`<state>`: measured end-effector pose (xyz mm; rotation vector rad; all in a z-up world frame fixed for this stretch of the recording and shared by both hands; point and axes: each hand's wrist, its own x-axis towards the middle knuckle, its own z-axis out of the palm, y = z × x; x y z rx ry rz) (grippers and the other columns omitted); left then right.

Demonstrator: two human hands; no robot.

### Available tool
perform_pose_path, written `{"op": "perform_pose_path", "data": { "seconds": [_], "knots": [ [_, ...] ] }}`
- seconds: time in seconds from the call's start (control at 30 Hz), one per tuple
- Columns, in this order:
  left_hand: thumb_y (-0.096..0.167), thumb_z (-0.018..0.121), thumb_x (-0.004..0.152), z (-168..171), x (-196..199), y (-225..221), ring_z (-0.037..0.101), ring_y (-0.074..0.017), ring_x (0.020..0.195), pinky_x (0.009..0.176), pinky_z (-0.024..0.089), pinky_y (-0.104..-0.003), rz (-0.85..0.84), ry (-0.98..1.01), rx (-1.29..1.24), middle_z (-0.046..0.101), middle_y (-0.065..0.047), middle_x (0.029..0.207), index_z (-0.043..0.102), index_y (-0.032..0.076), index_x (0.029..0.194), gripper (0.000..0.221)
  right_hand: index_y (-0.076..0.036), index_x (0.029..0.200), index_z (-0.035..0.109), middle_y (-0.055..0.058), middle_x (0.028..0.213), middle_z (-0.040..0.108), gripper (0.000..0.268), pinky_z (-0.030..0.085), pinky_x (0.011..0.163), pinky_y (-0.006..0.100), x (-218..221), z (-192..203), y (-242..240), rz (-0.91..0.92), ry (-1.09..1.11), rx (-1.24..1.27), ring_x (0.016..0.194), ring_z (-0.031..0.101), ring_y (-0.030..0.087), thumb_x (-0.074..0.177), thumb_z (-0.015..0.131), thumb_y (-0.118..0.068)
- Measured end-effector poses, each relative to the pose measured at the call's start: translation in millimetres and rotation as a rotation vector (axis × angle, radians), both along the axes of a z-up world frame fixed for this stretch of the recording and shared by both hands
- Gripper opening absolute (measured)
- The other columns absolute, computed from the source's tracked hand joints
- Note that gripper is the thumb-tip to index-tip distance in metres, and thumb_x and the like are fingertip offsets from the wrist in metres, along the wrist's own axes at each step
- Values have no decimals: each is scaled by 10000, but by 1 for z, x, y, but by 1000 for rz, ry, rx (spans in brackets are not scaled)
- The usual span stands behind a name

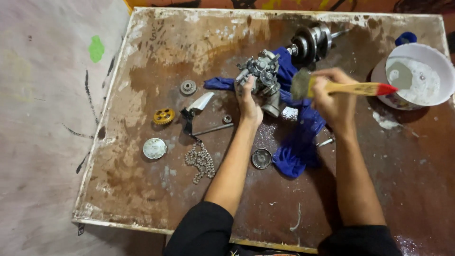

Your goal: Cleaning and inspecting mechanical components of a carburetor using a brush and cleaning solution.

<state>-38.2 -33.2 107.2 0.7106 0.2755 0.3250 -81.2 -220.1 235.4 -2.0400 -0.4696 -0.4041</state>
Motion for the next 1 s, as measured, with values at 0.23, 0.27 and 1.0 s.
{"op": "perform_pose_path", "data": {
  "seconds": [0.23, 0.27, 1.0],
  "knots": [
    [235, 734, 895, 9, -5, -6, 566, -180, 1128, 1024, 434, -356, 83, -106, 117, 621, -41, 1200, 563, 79, 1311, 476, 16, 1014, 653, 111, 799, 687, 91, 515, 599, 288, -14, -46, 32, -70, -101, 54, 662, 653, 135, 1025, 590, -48],
    [235, 734, 895, 6, -5, -8, 566, -180, 1128, 1024, 434, -356, 82, -102, 111, 621, -41, 1200, 563, 79, 1311, 476, 16, 1014, 653, 111, 799, 687, 91, 515, 599, 288, -21, -39, 28, -71, -98, 48, 662, 653, 135, 1025, 590, -48],
    [235, 759, 907, 0, -15, -16, 577, -197, 1172, 1065, 458, -355, 175, -188, 191, 596, -98, 1304, 418, 35, 1489, 704, 4, 961, 601, 92, 790, 641, 127, 500, 601, 340, -20, -51, 42, -120, 49, 29, 678, 616, 166, 1020, 547, -95]
  ]
}}
